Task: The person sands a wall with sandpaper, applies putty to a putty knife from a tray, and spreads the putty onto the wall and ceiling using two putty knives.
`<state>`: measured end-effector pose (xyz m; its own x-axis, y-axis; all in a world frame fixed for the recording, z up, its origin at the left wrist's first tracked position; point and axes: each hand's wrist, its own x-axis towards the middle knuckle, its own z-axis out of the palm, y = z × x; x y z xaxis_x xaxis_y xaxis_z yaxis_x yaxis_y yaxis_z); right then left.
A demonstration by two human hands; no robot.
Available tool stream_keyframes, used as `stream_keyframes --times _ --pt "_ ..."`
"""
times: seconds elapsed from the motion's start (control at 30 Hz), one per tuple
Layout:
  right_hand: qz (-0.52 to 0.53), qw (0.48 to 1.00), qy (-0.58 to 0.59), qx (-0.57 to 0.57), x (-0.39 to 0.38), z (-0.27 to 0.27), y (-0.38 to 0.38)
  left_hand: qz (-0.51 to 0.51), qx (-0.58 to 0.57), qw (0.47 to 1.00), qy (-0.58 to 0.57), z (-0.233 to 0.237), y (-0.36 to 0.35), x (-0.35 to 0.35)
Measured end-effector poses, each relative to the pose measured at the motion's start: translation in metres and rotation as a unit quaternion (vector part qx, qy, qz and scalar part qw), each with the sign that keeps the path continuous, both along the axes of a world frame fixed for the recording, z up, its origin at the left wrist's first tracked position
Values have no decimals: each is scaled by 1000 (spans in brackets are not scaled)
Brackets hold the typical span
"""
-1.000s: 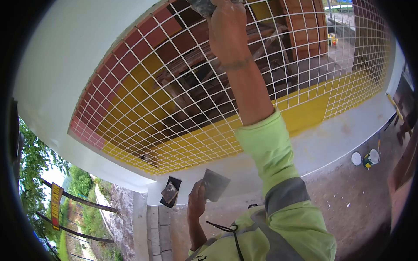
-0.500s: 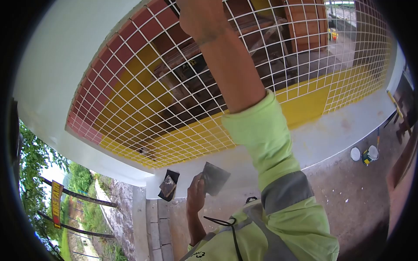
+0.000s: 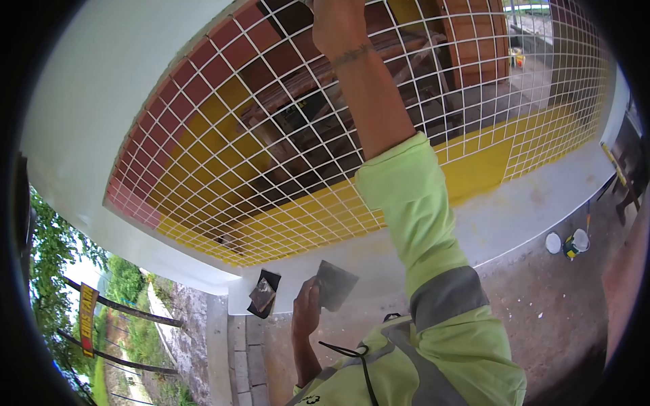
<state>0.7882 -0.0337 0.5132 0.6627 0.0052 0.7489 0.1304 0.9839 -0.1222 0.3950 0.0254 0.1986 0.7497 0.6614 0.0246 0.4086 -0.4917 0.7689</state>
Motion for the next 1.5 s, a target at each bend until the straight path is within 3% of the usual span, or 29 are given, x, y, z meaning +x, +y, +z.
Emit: stream_keyframes --times 0.43,0.53,0.63,0.83,0.93,1.03,1.1,1.17,1.23,1.33,1.5 --pt "-1 997 71 27 -16 17 7 -7 -2 1000 -24 -2 0 3" --pt "26 999 21 -6 34 6 25 -2 -5 1000 -20 -5 2 1" --pt "18 999 17 46 -7 21 10 0 -8 1000 -15 -9 3 -1" --pt "31 997 65 18 -56 22 -21 -17 -3 1000 -1 -10 6 -3" --pt "-10 999 -10 33 -54 14 -23 -28 -4 1000 -1 -12 8 -5" --pt "-7 998 27 60 -75 11 -38 -25 -17 1000 8 -8 7 -4" --pt "11 991 134 25 -105 29 -60 -22 -11 1000 9 -11 8 -5" --pt "28 995 90 39 -85 23 -55 -15 -4 1000 5 -11 8 -6" --pt "39 988 -108 102 -5 -9 -24 -5 4 1000 -2 -9 5 -4" --pt "-1 999 50 15 -7 1 -25 -9 4 1000 -8 -7 3 -2" --pt "-3 999 33 18 0 16 -26 -13 13 1000 -17 -9 2 1"
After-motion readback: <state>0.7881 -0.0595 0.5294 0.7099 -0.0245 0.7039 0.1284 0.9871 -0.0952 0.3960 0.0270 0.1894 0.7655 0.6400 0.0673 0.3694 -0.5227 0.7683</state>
